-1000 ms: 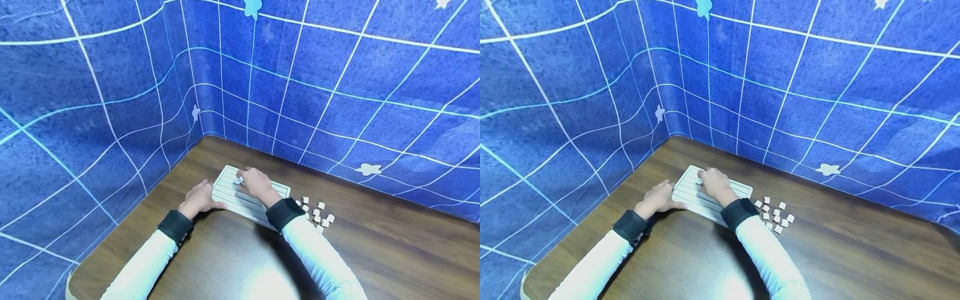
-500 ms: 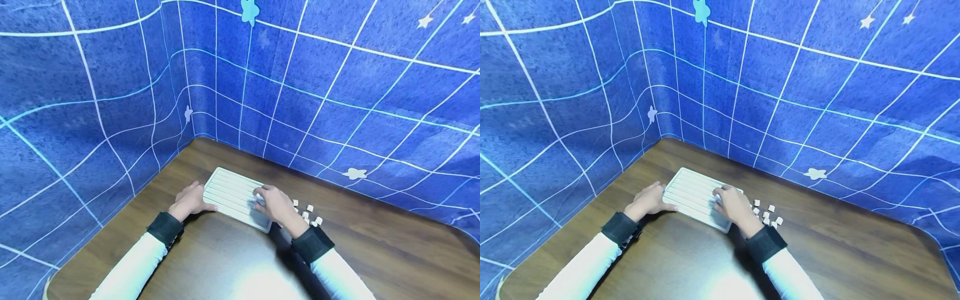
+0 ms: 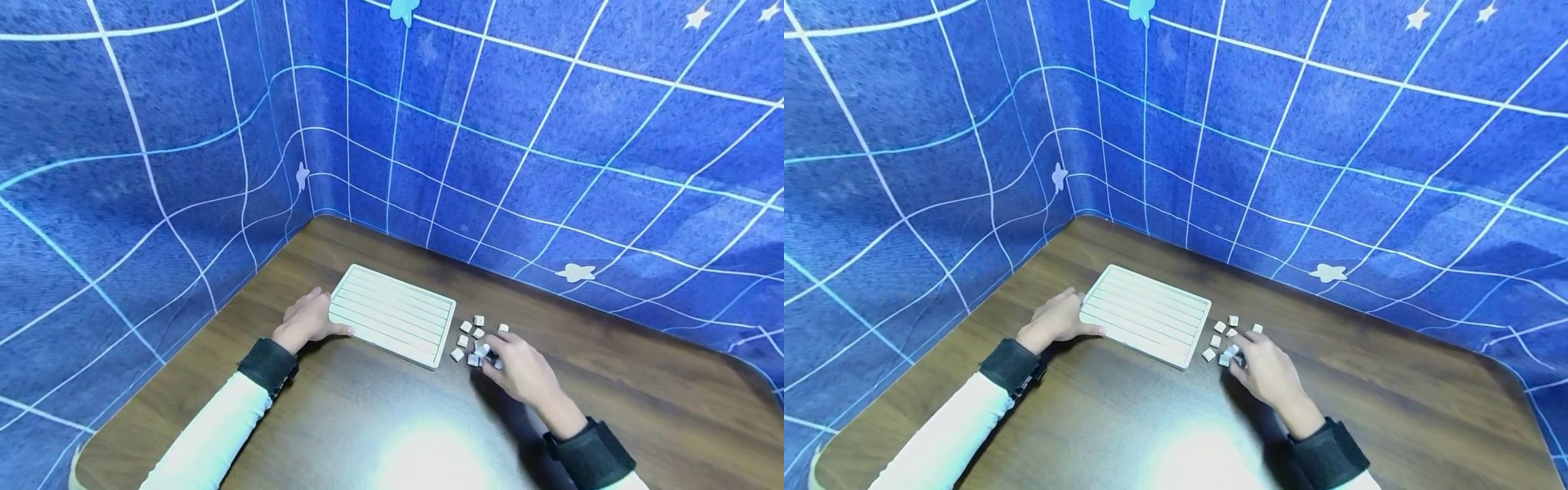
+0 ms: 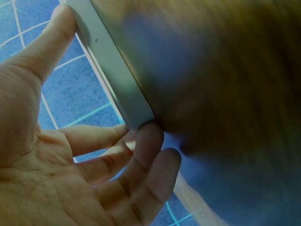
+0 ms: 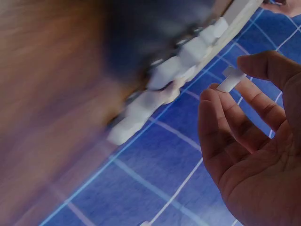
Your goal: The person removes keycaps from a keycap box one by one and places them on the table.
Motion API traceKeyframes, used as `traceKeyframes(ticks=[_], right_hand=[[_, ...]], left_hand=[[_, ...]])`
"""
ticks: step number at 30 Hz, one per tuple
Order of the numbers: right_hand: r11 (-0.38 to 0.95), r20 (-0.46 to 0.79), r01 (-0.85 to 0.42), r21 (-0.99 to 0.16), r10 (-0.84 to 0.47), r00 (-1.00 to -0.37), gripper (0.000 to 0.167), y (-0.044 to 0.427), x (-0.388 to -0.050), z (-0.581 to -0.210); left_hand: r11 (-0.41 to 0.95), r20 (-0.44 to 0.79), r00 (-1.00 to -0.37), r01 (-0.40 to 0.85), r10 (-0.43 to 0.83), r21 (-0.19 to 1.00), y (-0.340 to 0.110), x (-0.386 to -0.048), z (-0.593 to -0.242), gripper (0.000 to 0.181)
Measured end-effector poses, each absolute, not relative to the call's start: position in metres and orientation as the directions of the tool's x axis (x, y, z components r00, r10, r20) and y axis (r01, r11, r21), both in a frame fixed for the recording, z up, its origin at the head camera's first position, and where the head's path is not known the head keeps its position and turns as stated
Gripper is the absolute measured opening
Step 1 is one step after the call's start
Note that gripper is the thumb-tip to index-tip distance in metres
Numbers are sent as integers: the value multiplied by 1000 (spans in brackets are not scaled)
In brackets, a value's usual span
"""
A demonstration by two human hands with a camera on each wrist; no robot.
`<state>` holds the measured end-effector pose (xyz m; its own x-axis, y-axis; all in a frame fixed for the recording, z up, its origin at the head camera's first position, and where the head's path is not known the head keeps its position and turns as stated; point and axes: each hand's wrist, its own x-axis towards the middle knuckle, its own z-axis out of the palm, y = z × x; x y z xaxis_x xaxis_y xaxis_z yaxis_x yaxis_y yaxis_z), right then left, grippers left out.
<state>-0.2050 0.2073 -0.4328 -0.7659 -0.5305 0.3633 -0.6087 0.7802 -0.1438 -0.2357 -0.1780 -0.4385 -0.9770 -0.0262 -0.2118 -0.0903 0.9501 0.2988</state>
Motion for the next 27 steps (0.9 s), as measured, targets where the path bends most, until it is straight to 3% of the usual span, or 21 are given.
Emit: traceKeyframes(ticks=[11,27], right_hand=[[830,343,-531,-172,-455,-822,32,257,-189,-441],[855,250,-490,-173,-443,-861,28,261,-185,-450]], left_hand=[[952,-227,-974,-96,-29,292,-178,-236,-437,84],[947,-208,-978,-74,-8,313,-180,-235,-437,82]])
